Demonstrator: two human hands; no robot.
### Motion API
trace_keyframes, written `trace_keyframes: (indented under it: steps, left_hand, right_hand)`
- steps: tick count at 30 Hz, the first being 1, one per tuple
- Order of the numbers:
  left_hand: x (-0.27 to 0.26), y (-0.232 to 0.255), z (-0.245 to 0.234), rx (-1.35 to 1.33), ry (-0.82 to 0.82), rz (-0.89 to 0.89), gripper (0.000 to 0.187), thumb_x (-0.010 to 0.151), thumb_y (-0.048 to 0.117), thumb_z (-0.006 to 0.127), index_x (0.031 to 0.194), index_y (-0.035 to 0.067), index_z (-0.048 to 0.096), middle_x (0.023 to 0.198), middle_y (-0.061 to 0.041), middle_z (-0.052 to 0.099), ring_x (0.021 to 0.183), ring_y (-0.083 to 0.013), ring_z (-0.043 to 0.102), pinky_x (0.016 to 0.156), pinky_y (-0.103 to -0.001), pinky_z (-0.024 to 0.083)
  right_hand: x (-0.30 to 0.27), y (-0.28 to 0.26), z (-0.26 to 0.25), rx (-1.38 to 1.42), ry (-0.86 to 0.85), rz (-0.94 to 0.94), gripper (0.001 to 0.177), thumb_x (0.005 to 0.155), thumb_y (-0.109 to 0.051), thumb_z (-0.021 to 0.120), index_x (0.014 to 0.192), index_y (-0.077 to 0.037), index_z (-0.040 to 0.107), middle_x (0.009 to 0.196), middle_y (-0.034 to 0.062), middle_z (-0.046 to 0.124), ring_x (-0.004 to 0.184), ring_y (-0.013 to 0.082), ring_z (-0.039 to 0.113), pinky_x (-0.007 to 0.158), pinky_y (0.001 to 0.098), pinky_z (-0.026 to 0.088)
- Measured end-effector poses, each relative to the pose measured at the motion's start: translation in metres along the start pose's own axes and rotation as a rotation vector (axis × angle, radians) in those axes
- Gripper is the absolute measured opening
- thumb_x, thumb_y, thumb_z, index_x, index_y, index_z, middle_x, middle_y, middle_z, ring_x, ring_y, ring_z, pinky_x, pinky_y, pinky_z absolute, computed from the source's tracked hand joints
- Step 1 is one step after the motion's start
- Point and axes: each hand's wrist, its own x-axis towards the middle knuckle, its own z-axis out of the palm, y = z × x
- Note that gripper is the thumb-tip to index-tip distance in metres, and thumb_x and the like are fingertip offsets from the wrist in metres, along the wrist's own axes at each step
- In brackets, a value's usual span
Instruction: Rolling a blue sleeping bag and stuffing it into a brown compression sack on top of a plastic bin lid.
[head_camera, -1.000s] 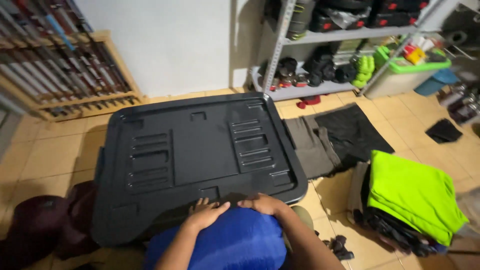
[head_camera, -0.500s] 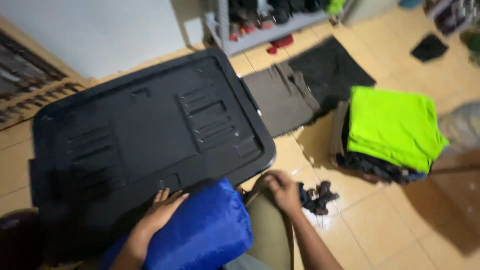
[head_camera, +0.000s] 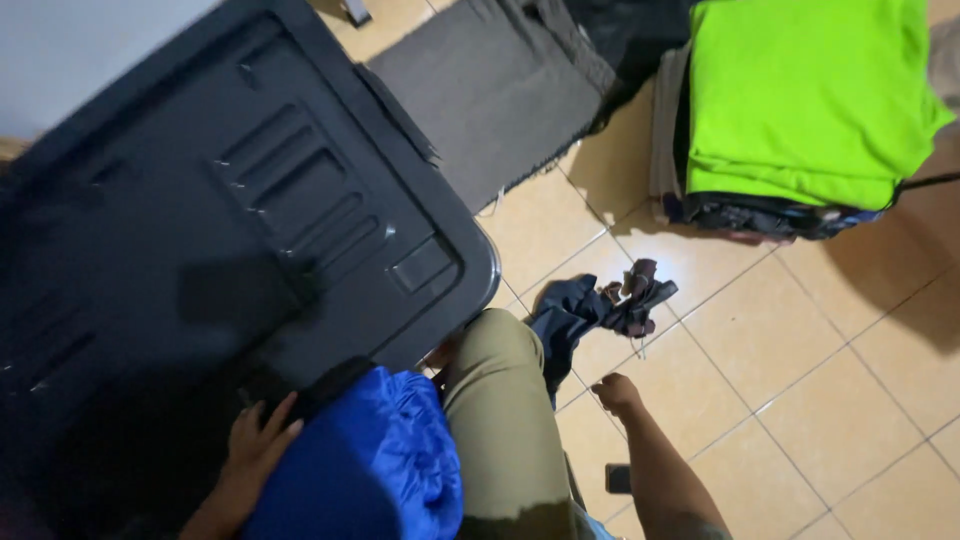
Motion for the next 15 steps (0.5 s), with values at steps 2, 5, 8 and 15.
trace_keyframes:
  steps: [2, 5, 8, 15]
  left_hand:
    - [-0.008, 0.006, -0.002, -0.054, 0.023, -0.028, 0.075, 0.091, 0.065, 0.034, 0.161, 0.05, 0.015, 0.173, -0.004, 0.004, 0.162, -0.0285, 0.0, 0.126, -0.059, 0.013]
    - [0.065, -0.054, 0.017, -0.048, 0.003, -0.08, 0.077, 0.088, 0.067, 0.039, 0.16, 0.057, 0.013, 0.173, -0.007, 0.006, 0.159, -0.0345, 0.012, 0.124, -0.061, 0.019]
    - [0.046, -0.05, 0.016, -0.098, 0.063, -0.038, 0.075, 0.091, 0.053, 0.05, 0.161, 0.046, 0.024, 0.169, -0.016, 0.016, 0.152, -0.041, 0.029, 0.122, -0.059, 0.03]
    - [0.1, -0.127, 0.041, 0.309, 0.116, 0.005, 0.093, 0.085, 0.056, 0.058, 0.163, 0.03, 0.016, 0.169, -0.014, 0.019, 0.149, -0.0342, 0.036, 0.12, -0.055, 0.036]
  right_hand:
    - [0.051, 0.034, 0.024, -0.474, 0.015, -0.206, 0.047, 0.084, -0.033, 0.068, 0.122, -0.006, 0.073, 0.124, 0.0166, 0.072, 0.113, 0.035, 0.067, 0.101, 0.0433, 0.053]
    - [0.05, 0.005, 0.028, -0.301, 0.037, -0.089, 0.05, 0.086, -0.03, 0.072, 0.128, -0.002, 0.069, 0.13, 0.018, 0.069, 0.125, 0.0351, 0.063, 0.109, 0.0418, 0.051]
    - [0.07, -0.017, 0.022, -0.259, 0.064, -0.076, 0.046, 0.088, -0.029, 0.07, 0.129, -0.008, 0.069, 0.131, 0.0159, 0.068, 0.126, 0.0335, 0.061, 0.11, 0.0413, 0.049]
    - [0.157, 0.006, -0.004, -0.281, 0.196, -0.091, 0.05, 0.087, -0.032, 0.067, 0.13, -0.007, 0.067, 0.128, 0.0164, 0.069, 0.121, 0.0351, 0.063, 0.104, 0.0425, 0.048]
